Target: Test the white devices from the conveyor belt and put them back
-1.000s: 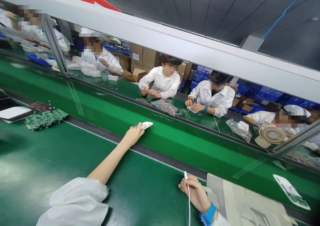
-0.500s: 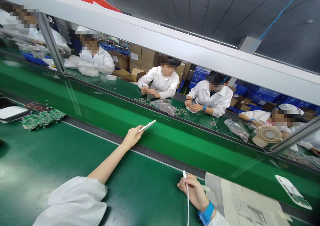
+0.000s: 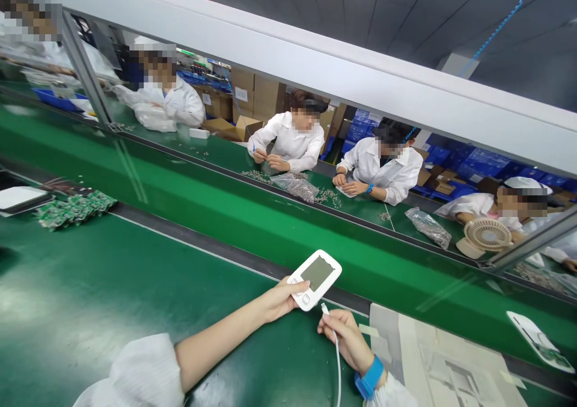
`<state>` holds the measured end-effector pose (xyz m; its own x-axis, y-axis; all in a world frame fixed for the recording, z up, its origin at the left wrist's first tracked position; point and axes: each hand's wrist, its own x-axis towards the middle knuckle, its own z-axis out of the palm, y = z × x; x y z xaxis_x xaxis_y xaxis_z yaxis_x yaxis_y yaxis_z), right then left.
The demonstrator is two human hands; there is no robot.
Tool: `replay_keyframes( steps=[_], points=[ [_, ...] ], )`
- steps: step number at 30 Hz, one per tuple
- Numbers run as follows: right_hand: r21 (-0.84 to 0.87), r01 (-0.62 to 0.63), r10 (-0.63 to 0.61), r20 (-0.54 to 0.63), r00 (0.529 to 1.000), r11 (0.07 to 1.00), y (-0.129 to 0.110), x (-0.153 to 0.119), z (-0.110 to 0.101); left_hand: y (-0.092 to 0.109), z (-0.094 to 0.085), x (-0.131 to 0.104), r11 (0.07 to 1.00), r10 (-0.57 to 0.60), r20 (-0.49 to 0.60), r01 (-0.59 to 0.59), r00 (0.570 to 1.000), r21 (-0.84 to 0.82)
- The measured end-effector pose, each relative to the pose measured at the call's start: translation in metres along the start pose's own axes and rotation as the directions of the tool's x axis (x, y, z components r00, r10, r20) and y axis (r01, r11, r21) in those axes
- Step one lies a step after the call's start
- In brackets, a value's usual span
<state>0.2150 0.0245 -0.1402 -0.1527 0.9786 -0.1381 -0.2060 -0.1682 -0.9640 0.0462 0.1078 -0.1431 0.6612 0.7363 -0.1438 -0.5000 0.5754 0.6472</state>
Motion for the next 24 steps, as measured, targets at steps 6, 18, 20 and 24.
replay_keyframes(
  steps=[6, 18, 20, 24],
  points=[
    [-0.159, 0.014, -0.009, 0.032, 0.999, 0.987, 0.0034, -0.0002, 0.0001, 0.0042, -0.0004, -0.0006, 0.998, -0.023, 0.002, 0.023, 1.000, 0.055],
    [-0.187, -0.008, 0.016, 0.040, 0.999, 0.982, 0.0027, -0.0022, -0.0005, 0.0047, 0.0039, -0.0037, 0.993, -0.013, 0.054, 0.007, 0.998, 0.121],
    [-0.194, -0.009, 0.015, 0.033, 0.999, 0.981, 0.0023, -0.0022, -0.0003, 0.0050, 0.0048, -0.0042, 0.992, -0.014, 0.051, 0.007, 0.999, 0.127],
    [-0.196, -0.024, 0.029, 0.027, 0.999, 0.980, 0.0026, -0.0016, -0.0006, 0.0059, 0.0069, -0.0051, 0.990, -0.014, 0.047, 0.007, 0.999, 0.141]
  ],
)
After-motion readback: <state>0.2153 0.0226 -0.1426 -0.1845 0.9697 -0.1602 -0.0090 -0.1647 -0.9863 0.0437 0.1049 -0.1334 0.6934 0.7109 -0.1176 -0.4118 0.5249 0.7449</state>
